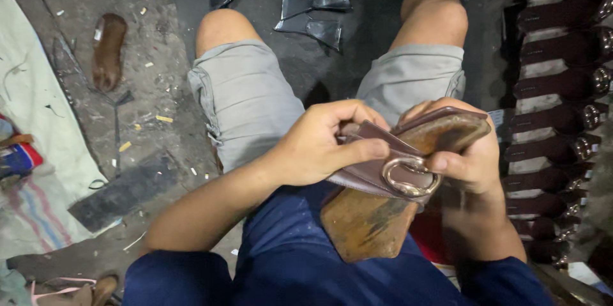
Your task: The person assembles brown leather sandals by attaching straps to wooden shoe lasts. They repeatedly position the straps, hammer them into place, and adjust the fit. The process is repeated for multiple sandals in a workshop setting.
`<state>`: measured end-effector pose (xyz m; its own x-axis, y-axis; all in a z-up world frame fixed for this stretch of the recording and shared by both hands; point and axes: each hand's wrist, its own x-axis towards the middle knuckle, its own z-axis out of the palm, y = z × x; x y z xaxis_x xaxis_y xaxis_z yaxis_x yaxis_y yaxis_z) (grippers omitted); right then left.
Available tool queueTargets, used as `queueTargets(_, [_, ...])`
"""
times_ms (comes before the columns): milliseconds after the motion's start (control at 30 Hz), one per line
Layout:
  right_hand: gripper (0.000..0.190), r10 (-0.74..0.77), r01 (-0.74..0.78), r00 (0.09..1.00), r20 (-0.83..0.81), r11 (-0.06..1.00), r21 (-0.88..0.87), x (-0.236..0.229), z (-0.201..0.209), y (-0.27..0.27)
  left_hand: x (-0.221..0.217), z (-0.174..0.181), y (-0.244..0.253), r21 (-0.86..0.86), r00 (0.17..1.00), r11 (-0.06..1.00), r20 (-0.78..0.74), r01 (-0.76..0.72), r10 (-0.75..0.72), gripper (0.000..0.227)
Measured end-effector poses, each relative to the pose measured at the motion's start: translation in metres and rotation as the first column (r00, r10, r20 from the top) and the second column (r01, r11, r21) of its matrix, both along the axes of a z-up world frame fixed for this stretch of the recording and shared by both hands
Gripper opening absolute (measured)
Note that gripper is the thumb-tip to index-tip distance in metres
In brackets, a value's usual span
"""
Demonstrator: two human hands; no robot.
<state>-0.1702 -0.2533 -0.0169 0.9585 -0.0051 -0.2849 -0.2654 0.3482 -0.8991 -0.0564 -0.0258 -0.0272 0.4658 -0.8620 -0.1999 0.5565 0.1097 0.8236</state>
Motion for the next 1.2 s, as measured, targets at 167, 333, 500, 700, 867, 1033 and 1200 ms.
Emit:
queueTargets(167, [0.058,-0.070,0.072,0.997,-0.044,0.996,0.045,-0.012,-0.005,0.001,-0.004,-0.007,0.005,-0.026,0.984,0.999,-0.174,-0.032,0.027,0.019])
queueTargets(333, [0.059,-0.041,0.041,0.999,-0.031,0.999,0.011,-0.008,-0.014,-0.008,-0.001,-0.012,-0.001,0.052,0.994,0.998,-0.108,-0.026,0.032,0.021])
queueTargets(500, [0.059,0.035,-0.033,0.998,0.044,0.999,-0.025,-0.006,-0.022,-0.010,-0.005,-0.023,-0.003,0.048,0.988,0.999,-0.150,-0.018,0.025,0.020])
queueTargets(700, [0.053,0.134,-0.134,0.985,0.104,0.991,-0.007,0.003,-0.014,-0.009,0.002,-0.060,-0.015,-0.167,0.926,0.970,-0.306,0.177,-0.222,0.036])
queueTargets(867, [0.050,0.187,-0.185,0.980,0.068,0.982,-0.041,0.004,-0.004,-0.004,-0.021,-0.076,-0.032,-0.659,0.508,0.727,-0.566,0.194,-0.649,0.084])
queueTargets(1033, [0.052,0.122,-0.123,0.991,0.060,0.992,0.021,0.000,-0.027,-0.011,-0.029,-0.091,-0.039,-0.550,0.701,0.820,-0.523,0.158,-0.485,0.078])
queueTargets(1200, [0.062,-0.038,0.049,0.995,-0.097,0.992,0.116,-0.019,-0.069,-0.024,-0.025,-0.105,-0.011,0.032,0.928,0.966,-0.287,0.257,-0.238,0.054])
